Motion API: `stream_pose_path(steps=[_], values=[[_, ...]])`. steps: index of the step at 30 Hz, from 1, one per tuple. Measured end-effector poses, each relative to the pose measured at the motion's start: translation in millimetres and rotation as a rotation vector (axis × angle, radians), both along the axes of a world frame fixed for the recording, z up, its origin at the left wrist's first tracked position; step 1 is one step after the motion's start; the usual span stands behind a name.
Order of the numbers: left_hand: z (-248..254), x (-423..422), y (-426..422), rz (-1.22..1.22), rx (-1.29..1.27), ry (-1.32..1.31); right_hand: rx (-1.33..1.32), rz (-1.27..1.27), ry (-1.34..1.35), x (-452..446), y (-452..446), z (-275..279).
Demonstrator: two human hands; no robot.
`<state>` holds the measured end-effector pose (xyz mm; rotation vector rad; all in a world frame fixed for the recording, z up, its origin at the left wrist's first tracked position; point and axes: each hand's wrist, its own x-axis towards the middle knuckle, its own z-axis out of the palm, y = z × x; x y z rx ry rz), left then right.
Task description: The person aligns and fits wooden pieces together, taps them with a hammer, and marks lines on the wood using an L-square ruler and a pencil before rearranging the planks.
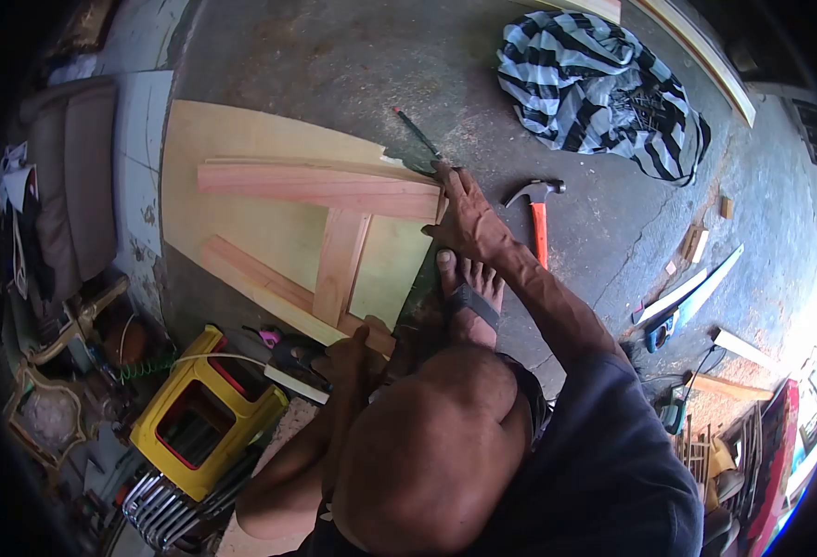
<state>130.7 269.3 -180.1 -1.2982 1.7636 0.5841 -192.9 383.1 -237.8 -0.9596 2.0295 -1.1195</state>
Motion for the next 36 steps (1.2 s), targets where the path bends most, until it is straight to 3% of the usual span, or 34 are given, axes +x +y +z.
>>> stream_pose_path(steps=[1,3,8,13,16,18,21,23,24,26,33,36], values=[[-4.3,0.1,1.2,0.289,-0.051,-0.059,0.006,-0.011,0.002,-1.7,4.3,1.4],[-8.3,2.8,2.6,0.569,-0.095,-0.123,-0.034,-0.022,0.006,-3.0,13.6,6.6],[-28.3,33.1,-7.5,0.299,0.023,-0.080,0.032,-0.045,-0.024,2.4,18.6,5.4],[20.4,-8.6,-0.4,-0.031,0.026,-0.174,0.000,-0.029,0.073,8.8,9.1,-3.2],[47.4,-37.6,11.0,-0.489,0.040,-0.303,0.008,-0.015,0.099,7.7,4.7,-5.2],[44.2,-41.2,14.8,-0.552,-0.023,-0.375,-0.008,-0.016,0.106,5.9,5.1,-4.1],[15.3,-29.2,14.3,-0.088,-0.223,-0.381,-0.015,-0.003,0.088,2.0,4.3,3.3],[8.9,-24.7,9.2,0.089,-0.292,-0.394,-0.031,0.018,0.107,0.9,3.9,-2.8],[18.9,-36.1,2.4,0.217,-0.158,-0.377,-0.032,0.016,0.131,1.3,3.6,-6.0],[-30.6,19.2,32.2,0.775,-0.440,0.140,-0.022,0.005,0.161,4.3,3.9,-7.2],[-44.4,30.3,34.5,0.766,-0.445,0.125,0.000,0.030,0.173,3.0,2.1,-3.7],[-67.1,48.5,41.7,0.359,-0.710,0.009,0.019,0.033,0.180,2.0,2.1,-1.3]])
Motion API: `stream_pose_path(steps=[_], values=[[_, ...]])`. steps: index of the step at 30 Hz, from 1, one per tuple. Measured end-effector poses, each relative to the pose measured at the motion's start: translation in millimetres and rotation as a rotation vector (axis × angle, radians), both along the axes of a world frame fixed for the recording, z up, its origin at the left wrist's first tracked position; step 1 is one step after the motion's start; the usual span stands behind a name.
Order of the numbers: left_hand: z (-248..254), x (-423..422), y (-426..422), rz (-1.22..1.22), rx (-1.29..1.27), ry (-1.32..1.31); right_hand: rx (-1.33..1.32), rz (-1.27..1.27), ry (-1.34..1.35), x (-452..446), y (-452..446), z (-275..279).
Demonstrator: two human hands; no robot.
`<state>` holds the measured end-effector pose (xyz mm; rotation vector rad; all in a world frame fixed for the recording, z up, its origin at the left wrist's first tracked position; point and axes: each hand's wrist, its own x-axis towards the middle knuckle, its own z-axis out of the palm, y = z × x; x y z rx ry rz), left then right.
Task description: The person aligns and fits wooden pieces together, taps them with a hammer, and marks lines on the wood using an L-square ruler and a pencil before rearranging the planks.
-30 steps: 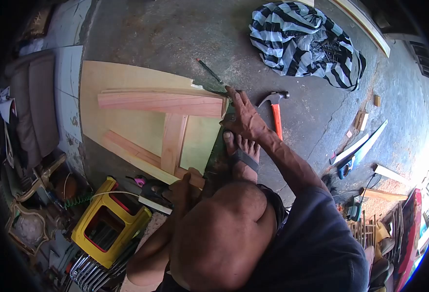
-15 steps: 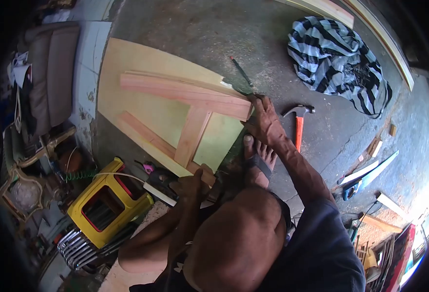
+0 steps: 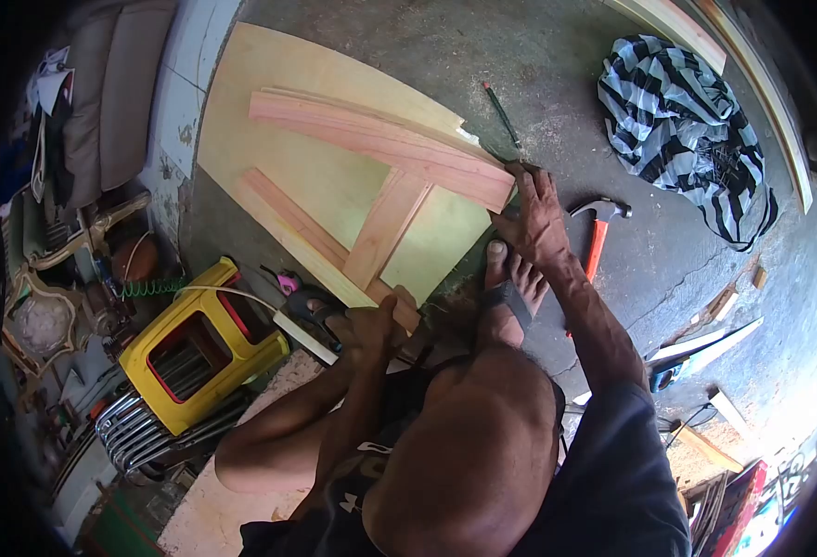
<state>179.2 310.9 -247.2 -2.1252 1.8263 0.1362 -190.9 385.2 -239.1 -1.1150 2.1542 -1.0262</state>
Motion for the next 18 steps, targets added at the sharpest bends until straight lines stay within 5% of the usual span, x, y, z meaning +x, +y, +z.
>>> stream_pose_path(steps=[2,6,11,18], values=[[37.3,-32.2,-12.3,0.336,0.213,0.281,-0.004,-0.012,-0.011,1.4,0.2,-4.0],[36.1,-26.9,-15.5,0.370,0.237,0.344,-0.019,-0.041,0.007,1.6,-6.3,-6.8],[108.3,-99.4,-54.4,0.334,0.363,0.225,-0.109,-0.030,0.092,-3.0,-33.4,-9.1],[55.4,-70.3,-83.0,0.346,0.112,0.550,-0.218,-0.030,0.157,-23.7,-88.6,-23.1]])
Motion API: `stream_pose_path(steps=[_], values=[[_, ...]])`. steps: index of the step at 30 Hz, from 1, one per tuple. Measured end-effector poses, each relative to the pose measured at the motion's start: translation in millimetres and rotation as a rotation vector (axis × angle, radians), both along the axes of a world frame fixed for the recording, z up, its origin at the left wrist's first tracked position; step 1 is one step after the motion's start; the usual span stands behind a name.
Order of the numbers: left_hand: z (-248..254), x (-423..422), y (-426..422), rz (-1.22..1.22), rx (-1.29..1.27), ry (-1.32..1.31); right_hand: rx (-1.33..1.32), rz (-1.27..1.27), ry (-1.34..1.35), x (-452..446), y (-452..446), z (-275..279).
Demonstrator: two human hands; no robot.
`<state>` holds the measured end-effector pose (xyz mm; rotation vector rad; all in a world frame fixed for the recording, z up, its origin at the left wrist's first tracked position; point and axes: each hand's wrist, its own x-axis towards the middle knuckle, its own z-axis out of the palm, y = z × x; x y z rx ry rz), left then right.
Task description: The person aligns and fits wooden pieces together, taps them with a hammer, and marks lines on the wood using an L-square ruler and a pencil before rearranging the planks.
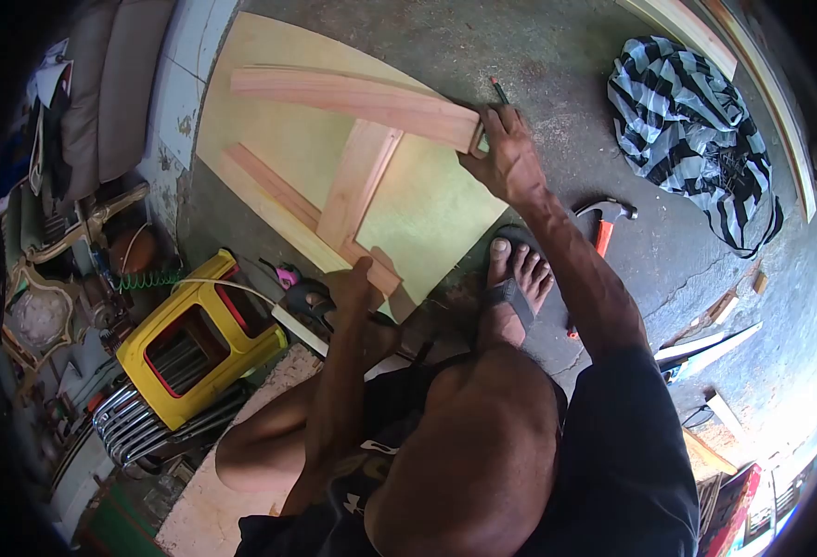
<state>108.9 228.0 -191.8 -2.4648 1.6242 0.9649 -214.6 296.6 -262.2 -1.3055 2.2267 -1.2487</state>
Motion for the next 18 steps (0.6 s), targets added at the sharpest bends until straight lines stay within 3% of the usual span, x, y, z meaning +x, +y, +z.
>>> stream_pose_path(steps=[2,5,9,15,18], values=[[5.3,-14.9,-10.9,0.088,-0.020,0.063,0.001,0.010,0.004,-5.0,-14.8,-1.5],[-25.9,9.3,-23.1,0.058,-0.084,0.059,0.005,0.040,0.017,-10.4,-27.0,-10.7],[-29.2,10.4,-23.1,0.042,-0.160,0.079,0.025,0.037,0.054,-10.8,-28.9,-15.4],[8.6,-17.6,-20.1,0.034,-0.051,0.103,0.016,0.012,0.049,-6.0,-29.0,-14.5],[-40.8,27.3,-24.2,-0.009,-0.109,0.098,0.009,-0.011,0.046,-1.7,-28.9,-16.0]])
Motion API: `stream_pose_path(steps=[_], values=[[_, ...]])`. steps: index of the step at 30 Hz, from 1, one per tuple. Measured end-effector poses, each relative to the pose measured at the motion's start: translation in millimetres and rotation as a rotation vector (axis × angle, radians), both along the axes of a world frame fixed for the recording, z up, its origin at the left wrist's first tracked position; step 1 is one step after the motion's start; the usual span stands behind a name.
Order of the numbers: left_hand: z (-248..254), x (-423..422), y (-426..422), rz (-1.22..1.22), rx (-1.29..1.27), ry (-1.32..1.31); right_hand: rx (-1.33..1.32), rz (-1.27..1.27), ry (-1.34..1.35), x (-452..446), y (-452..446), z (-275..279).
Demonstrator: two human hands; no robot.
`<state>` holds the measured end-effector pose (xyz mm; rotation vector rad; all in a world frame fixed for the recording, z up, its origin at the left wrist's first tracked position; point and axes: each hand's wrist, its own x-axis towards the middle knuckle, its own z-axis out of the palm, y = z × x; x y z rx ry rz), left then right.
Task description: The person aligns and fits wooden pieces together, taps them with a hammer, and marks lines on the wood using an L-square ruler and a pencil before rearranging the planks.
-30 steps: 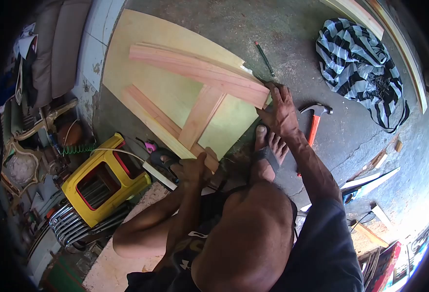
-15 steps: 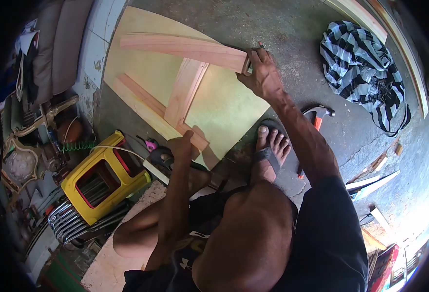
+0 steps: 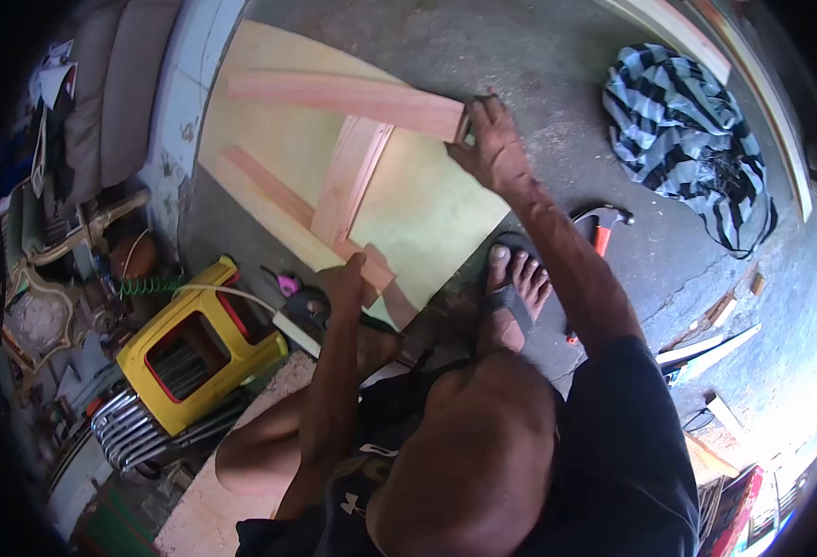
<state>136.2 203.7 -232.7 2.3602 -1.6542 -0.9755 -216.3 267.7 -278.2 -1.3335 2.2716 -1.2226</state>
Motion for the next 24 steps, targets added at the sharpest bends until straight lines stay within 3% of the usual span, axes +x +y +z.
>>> stream_pose_path(steps=[2,3,6,9,13,15,16,17,20,22,24], values=[[21.3,-18.8,2.3,0.000,0.020,0.071,-0.035,0.004,0.005,0.0,1.9,-1.8],[30.1,-25.6,3.7,0.013,0.036,0.122,0.084,-0.019,-0.066,2.5,3.0,7.5],[-1.8,5.4,-4.6,-0.002,0.061,0.005,0.005,0.034,-0.056,-2.6,7.9,7.1],[17.8,-27.1,1.5,0.036,-0.040,0.025,-0.047,0.032,-0.030,-4.3,18.9,18.0],[14.7,-11.4,-2.7,0.021,0.094,0.014,0.040,0.079,-0.207,-8.7,30.3,20.1],[6.6,-5.6,0.4,-0.028,-0.016,0.062,0.055,0.042,-0.147,-12.8,28.6,19.9],[7.2,-11.2,9.0,-0.021,-0.206,0.215,0.086,0.053,-0.156,-13.7,27.0,23.7],[6.1,-1.9,0.8,-0.154,-0.033,-0.107,0.114,0.097,-0.144,-18.4,23.3,26.2],[-40.1,36.9,4.8,-0.095,-0.194,-0.054,0.117,0.139,-0.086,-17.4,7.8,26.7],[-8.6,2.3,8.9,0.052,-0.142,0.017,0.105,0.131,-0.080,-12.6,5.6,19.0],[16.9,-6.5,3.7,-0.012,-0.016,0.042,0.101,0.044,-0.051,-4.8,5.7,24.7]])
